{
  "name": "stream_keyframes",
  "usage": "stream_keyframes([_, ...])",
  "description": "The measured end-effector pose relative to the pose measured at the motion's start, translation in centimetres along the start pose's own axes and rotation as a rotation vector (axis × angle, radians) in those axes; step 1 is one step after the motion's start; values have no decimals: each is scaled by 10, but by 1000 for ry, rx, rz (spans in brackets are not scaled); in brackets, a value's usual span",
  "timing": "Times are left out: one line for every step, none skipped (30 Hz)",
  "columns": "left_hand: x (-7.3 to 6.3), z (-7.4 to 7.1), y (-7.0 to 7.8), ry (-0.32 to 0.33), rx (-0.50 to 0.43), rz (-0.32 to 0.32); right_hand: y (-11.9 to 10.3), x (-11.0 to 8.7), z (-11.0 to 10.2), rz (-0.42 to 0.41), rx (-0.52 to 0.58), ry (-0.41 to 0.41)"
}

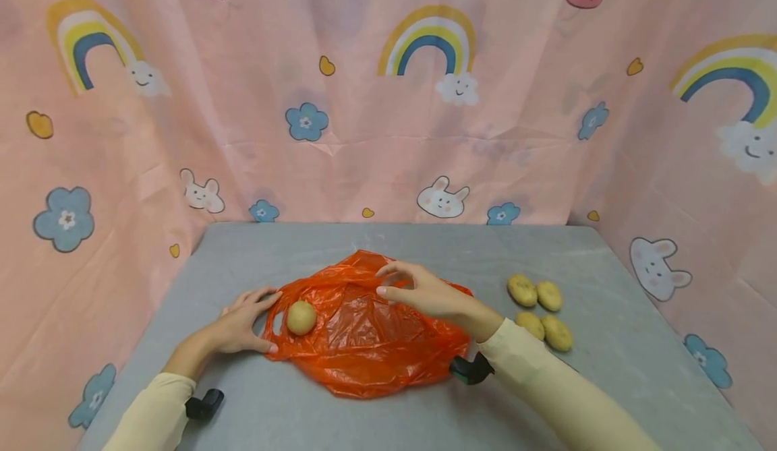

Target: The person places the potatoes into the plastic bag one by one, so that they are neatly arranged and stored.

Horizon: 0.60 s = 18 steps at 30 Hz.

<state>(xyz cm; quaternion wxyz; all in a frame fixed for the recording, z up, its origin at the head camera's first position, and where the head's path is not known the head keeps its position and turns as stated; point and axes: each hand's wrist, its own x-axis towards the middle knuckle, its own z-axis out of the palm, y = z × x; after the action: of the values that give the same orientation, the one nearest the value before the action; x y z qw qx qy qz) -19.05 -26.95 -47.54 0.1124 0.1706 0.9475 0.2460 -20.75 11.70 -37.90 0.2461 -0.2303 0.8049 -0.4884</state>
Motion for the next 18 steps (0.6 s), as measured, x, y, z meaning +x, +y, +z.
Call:
stream_keyframes([0,0,0,0,0,2,2,-2,-3,-4,2,9])
stream_keyframes([0,0,0,-1,0,4,3,-5,-6,-11,9,16])
stream_keyframes([0,0,0,0,1,5,4,-7,-9,-22,14,24])
stream_keyframes([0,0,0,0,2,6,4,-11,-12,-34,17,30])
stream_keyframes([0,-1,0,-1,3,6,5,-14,-15,-46,15,40])
stream_keyframes([0,-1,0,-1,3,7,5,-17,-19,-54,11,47])
stream_keyframes([0,-1,0,-2,2,5,5,-21,-22,-61,7,53])
stream_keyframes([0,-1,0,-3,2,4,6,-24,-26,-61,8,60])
stream_keyframes([0,-1,1,-3,3,3,6,-27,-29,-57,1,70])
stream_keyframes([-1,-2,1,-5,3,3,7,-31,-32,-52,-4,78])
stream_keyframes([-1,-2,1,-5,2,3,7,-34,-36,-47,-13,88])
stream_keyframes([-1,-2,1,-6,2,3,9,-37,-39,-43,-22,97])
stream_keyframes([-1,-3,1,-7,1,4,9,-39,-42,-39,-33,107])
stream_keyframes([-2,-3,1,-8,0,5,10,-42,-45,-31,-42,120])
stream_keyframes([-1,-3,1,-11,-1,6,11,-45,-48,-31,-48,131])
stream_keyframes([-1,-2,1,-13,-2,7,12,-47,-52,-31,-53,142])
stream_keyframes([-1,-2,1,-14,-2,7,13,-50,-55,-28,-57,156])
stream_keyframes([-1,-1,1,-16,-2,8,14,-52,-58,-30,-57,166])
